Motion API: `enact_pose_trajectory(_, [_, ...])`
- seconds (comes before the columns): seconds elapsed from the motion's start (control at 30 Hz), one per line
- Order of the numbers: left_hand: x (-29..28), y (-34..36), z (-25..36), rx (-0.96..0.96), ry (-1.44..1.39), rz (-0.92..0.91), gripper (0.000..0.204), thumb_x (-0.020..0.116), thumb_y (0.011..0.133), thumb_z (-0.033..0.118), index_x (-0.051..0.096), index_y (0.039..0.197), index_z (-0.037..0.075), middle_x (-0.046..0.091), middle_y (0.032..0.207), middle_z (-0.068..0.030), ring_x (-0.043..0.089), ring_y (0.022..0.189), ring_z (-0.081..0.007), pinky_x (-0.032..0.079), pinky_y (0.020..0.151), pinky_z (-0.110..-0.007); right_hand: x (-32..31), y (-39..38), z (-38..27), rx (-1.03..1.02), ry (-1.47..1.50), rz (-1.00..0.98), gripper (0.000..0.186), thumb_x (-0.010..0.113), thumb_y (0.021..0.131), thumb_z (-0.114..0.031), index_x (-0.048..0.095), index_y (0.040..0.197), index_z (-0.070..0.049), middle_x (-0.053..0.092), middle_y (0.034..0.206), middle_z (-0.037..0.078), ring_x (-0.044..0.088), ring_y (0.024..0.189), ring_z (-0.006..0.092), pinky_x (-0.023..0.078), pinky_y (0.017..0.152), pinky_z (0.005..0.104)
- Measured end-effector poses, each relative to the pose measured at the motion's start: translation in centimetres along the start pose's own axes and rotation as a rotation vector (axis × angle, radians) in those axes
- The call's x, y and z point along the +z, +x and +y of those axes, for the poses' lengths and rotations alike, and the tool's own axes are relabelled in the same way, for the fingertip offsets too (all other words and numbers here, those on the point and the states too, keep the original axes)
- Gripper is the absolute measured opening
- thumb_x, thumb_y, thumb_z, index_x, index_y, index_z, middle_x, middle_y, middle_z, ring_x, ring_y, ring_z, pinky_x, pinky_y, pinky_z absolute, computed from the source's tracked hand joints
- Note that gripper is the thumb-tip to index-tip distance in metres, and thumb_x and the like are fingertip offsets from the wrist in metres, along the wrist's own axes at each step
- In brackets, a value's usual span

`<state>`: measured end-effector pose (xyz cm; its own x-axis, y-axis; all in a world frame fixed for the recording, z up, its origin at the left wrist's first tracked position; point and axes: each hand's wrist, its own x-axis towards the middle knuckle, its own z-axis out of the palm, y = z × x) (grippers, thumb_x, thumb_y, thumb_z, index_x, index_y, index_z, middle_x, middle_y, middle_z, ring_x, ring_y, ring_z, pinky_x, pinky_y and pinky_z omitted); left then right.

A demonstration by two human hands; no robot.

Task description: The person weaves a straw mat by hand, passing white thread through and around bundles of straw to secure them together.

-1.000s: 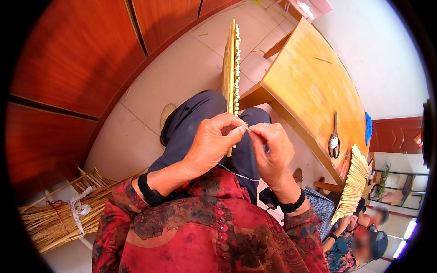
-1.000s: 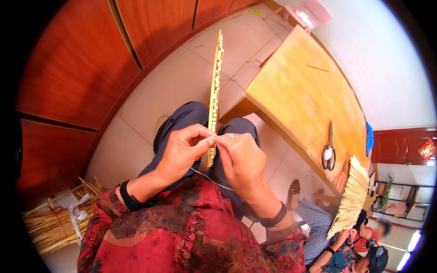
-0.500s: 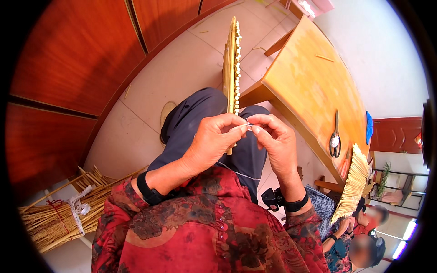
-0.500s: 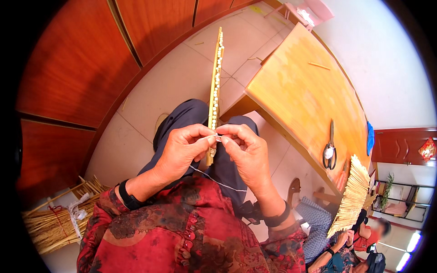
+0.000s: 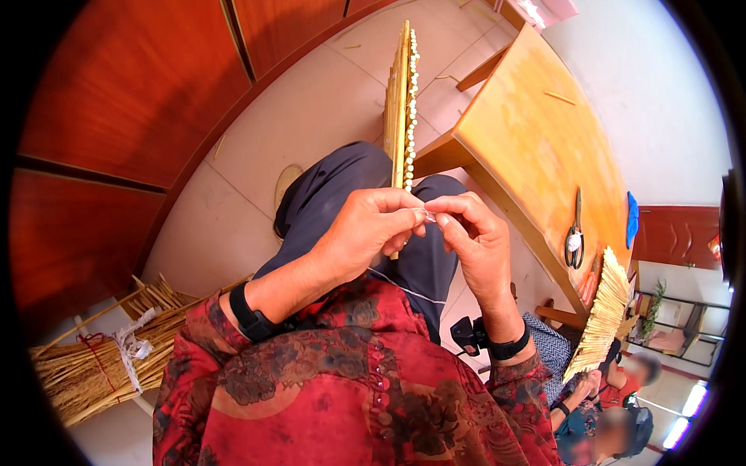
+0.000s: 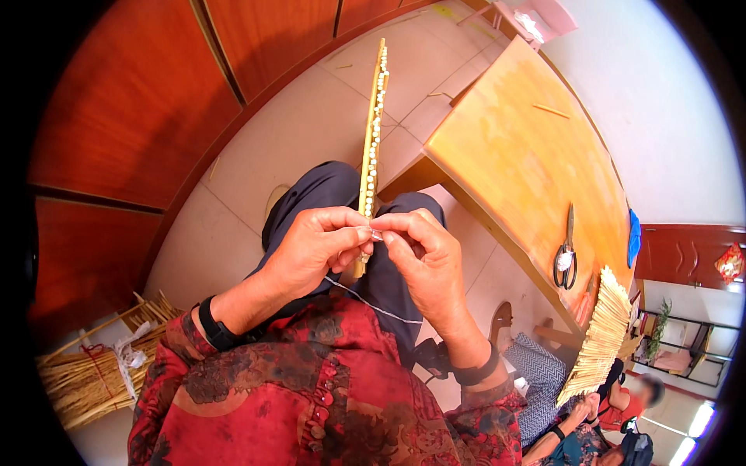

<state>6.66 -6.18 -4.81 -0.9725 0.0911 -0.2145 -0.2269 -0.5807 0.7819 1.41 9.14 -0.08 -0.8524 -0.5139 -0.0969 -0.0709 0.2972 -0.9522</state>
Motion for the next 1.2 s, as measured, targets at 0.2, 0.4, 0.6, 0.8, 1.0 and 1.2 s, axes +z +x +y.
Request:
enact_pose_trajectory(0.2, [-0.4,0.3,0.1,-0.087,-0.065,-0.045,0.012,0.053,0.086,0.011,0.060,0.086,0.001,0.059,0.072,-0.0034,0.043,0.053,-0.0034,0.031,0.043,-0.017,0.1,0.1,0.2,-0.171,-0.233,0.030,0.019,0.055,0.077,0.005,0.064,0.090,-0.005,0.052,0.071,0.004,0.051,0.067,0.0123,0.041,0.060,0.0225])
enact_pose_trajectory(0.4, [-0.8,0.3,0.0,-0.149,-0.143,-0.075,0.014,0.052,0.086,0.011,0.059,0.087,0.000,0.060,0.074,-0.0044,0.045,0.054,-0.0038,0.033,0.043,-0.016,0.3,0.0,0.2,-0.299,-0.380,0.051,0.024,0.057,0.074,0.008,0.064,0.091,-0.007,0.052,0.070,0.006,0.051,0.065,0.0170,0.042,0.057,0.0254])
enact_pose_trajectory(0.6, [-1.0,0.3,0.0,-0.146,-0.195,-0.085,0.015,0.053,0.086,0.012,0.059,0.089,-0.001,0.061,0.076,-0.0065,0.047,0.056,-0.0047,0.035,0.044,-0.017,0.4,0.1,0.4,-0.395,-0.434,0.071,0.029,0.058,0.072,0.010,0.064,0.093,-0.009,0.049,0.068,0.007,0.051,0.063,0.0189,0.041,0.055,0.0268])
enact_pose_trajectory(0.8, [-0.9,0.3,0.2,-0.167,-0.187,-0.068,0.014,0.055,0.084,0.011,0.059,0.089,-0.001,0.061,0.076,-0.0071,0.047,0.054,-0.0051,0.035,0.044,-0.017,0.5,0.0,0.5,-0.394,-0.454,0.076,0.027,0.058,0.072,0.008,0.063,0.092,-0.009,0.049,0.067,0.007,0.051,0.063,0.0193,0.042,0.055,0.0273])
enact_pose_trajectory(1.0, [-0.8,0.3,0.4,-0.199,-0.137,-0.036,0.008,0.058,0.082,0.007,0.059,0.085,0.000,0.060,0.074,-0.0064,0.046,0.052,-0.0043,0.032,0.043,-0.017,0.4,0.1,0.5,-0.322,-0.416,0.038,0.023,0.059,0.074,0.005,0.063,0.092,-0.008,0.049,0.068,0.006,0.051,0.063,0.0157,0.041,0.055,0.0257])
enact_pose_trajectory(1.2, [-0.6,0.2,0.5,-0.158,0.009,-0.026,0.005,0.058,0.081,0.007,0.059,0.082,0.002,0.059,0.070,-0.0034,0.045,0.052,-0.0034,0.031,0.043,-0.017,-0.1,0.2,-0.3,0.192,0.139,-0.050,0.012,0.059,0.081,-0.005,0.060,0.093,-0.002,0.058,0.078,0.002,0.053,0.066,0.0065,0.045,0.058,0.0201])
